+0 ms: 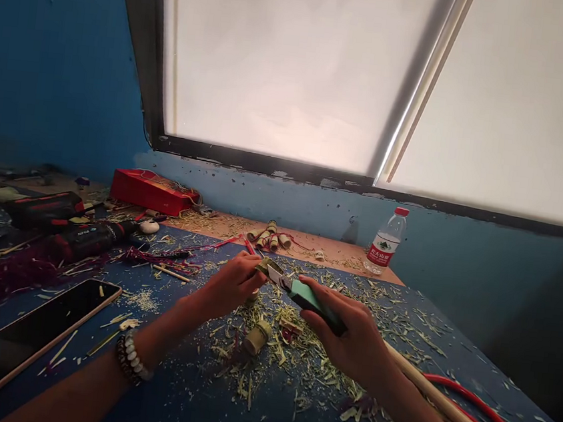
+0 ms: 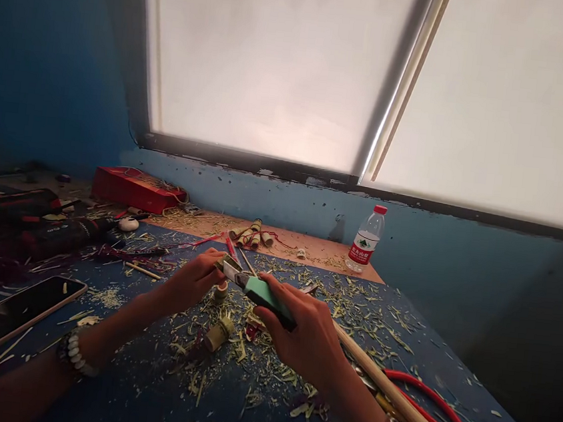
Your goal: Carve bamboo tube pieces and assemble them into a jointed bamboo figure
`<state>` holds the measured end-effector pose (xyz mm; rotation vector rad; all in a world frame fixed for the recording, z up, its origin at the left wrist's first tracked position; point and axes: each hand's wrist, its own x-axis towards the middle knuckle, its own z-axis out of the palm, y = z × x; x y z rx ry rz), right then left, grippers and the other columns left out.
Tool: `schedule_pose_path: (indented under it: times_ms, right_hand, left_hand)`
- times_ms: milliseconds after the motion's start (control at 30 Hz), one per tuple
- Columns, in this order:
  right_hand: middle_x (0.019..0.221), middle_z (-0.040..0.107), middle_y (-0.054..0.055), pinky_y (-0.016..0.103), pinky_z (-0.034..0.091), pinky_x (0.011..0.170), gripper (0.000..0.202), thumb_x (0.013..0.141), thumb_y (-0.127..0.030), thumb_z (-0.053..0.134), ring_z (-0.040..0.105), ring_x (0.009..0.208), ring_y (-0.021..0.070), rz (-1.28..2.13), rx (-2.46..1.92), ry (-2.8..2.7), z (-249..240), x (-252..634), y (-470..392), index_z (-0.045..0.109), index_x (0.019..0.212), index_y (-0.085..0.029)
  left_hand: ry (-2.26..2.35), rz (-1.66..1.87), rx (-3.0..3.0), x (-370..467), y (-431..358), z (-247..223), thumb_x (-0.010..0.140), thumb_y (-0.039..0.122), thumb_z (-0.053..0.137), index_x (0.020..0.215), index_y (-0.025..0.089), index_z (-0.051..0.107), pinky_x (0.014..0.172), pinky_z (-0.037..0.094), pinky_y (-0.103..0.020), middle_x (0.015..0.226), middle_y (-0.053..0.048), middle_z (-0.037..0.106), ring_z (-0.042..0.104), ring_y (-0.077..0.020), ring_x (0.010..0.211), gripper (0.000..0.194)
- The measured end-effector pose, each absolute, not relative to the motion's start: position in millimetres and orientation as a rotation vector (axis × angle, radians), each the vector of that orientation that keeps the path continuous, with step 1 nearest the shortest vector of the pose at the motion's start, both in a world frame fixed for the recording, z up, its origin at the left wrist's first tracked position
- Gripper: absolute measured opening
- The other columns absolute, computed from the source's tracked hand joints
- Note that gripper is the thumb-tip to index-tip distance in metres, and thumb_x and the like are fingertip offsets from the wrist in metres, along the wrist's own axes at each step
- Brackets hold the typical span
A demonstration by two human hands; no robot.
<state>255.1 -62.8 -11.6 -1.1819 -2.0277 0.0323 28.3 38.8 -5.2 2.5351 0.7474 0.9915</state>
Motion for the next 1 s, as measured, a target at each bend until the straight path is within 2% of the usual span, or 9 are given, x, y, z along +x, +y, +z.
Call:
schedule_pose_path:
  times_ms: [167,300,467,567,667,733,833,933,1000]
  right_hand:
    - [0.070,0.071,0.008,0.027,0.037,0.044,0.061,0.092,-0.054,0.055,0.052,0.045,0.0144,-0.076,-1.469,-1.703,-9,286,-46,0.067,0.131,-0.008]
    - [0.073,0.066,0.005,0.026,0.036,0.048,0.055,0.091,-0.056,0.056,0.052,0.054,0.0142,0.018,-1.337,-1.513,-2,278,-49,0.070,0.124,-0.013]
    - [0.061,0.040,-0.006,0.024,0.029,0.048,0.038,0.080,-0.052,0.075,0.035,0.053,0.0095,0.494,-1.193,-1.557,-5,237,-64,0.070,0.101,-0.020]
    - [0.062,0.040,-0.007,0.025,0.030,0.050,0.034,0.078,-0.048,0.078,0.036,0.054,0.0092,0.605,-1.172,-1.576,-9,230,-67,0.068,0.095,-0.020]
    - [0.065,0.046,-0.005,0.026,0.031,0.052,0.029,0.084,-0.048,0.072,0.039,0.056,0.0099,0.605,-1.152,-1.567,-12,234,-65,0.066,0.089,-0.019]
    - [0.065,0.047,-0.004,0.026,0.030,0.052,0.030,0.086,-0.048,0.070,0.040,0.057,0.0101,0.609,-1.144,-1.519,-14,237,-62,0.065,0.088,-0.019]
    - [0.061,0.043,-0.006,0.025,0.023,0.047,0.033,0.086,-0.051,0.070,0.033,0.050,0.0080,0.810,-1.102,-1.427,-18,239,-57,0.063,0.091,-0.019]
    - [0.053,0.039,-0.009,0.025,0.019,0.042,0.035,0.087,-0.053,0.068,0.026,0.042,0.0058,1.063,-0.992,-1.348,-21,241,-54,0.058,0.084,-0.020]
    - [0.049,0.038,-0.010,0.024,0.021,0.042,0.036,0.088,-0.052,0.068,0.026,0.040,0.0053,1.166,-0.909,-1.333,-23,242,-54,0.055,0.079,-0.020]
  left_hand:
    - [0.560,0.981,2.552,34,30,-6,0.098,0.036,0.029,0.063,0.020,0.038,0.076,0.038,-0.033,0.065,0.000,0.048,0.042,-0.0146,0.065,0.040]
    - [0.777,0.992,2.456,35,33,-7,0.096,0.039,0.032,0.062,0.021,0.040,0.065,0.036,-0.030,0.063,-0.001,0.049,0.045,-0.0153,0.065,0.039]
    - [0.793,0.816,2.454,36,34,-8,0.098,0.042,0.035,0.059,0.020,0.039,0.053,0.024,-0.029,0.054,0.003,0.041,0.036,-0.0119,0.053,0.045]
    - [0.656,0.720,2.564,40,24,-7,0.099,0.036,0.038,0.060,0.019,0.038,0.054,0.023,-0.029,0.054,0.004,0.038,0.034,-0.0107,0.052,0.043]
    - [0.609,0.694,2.619,43,16,-4,0.102,0.037,0.039,0.062,0.019,0.039,0.055,0.025,-0.029,0.055,0.004,0.038,0.035,-0.0109,0.053,0.044]
    - [0.611,0.715,2.627,43,13,-2,0.104,0.041,0.036,0.064,0.020,0.040,0.055,0.026,-0.029,0.056,0.003,0.041,0.037,-0.0114,0.053,0.045]
    - [0.562,0.733,2.696,42,11,1,0.105,0.041,0.035,0.070,0.020,0.045,0.057,0.031,-0.030,0.060,0.003,0.048,0.041,-0.0116,0.053,0.042]
    - [0.610,0.801,2.814,42,11,2,0.097,0.046,0.054,0.078,0.019,0.054,0.065,0.041,-0.031,0.065,0.002,0.058,0.051,-0.0138,0.058,0.032]
    - [0.689,0.933,2.809,42,12,1,0.090,0.048,0.065,0.100,0.017,0.062,0.069,0.046,-0.033,0.078,-0.003,0.068,0.062,-0.0188,0.070,0.033]
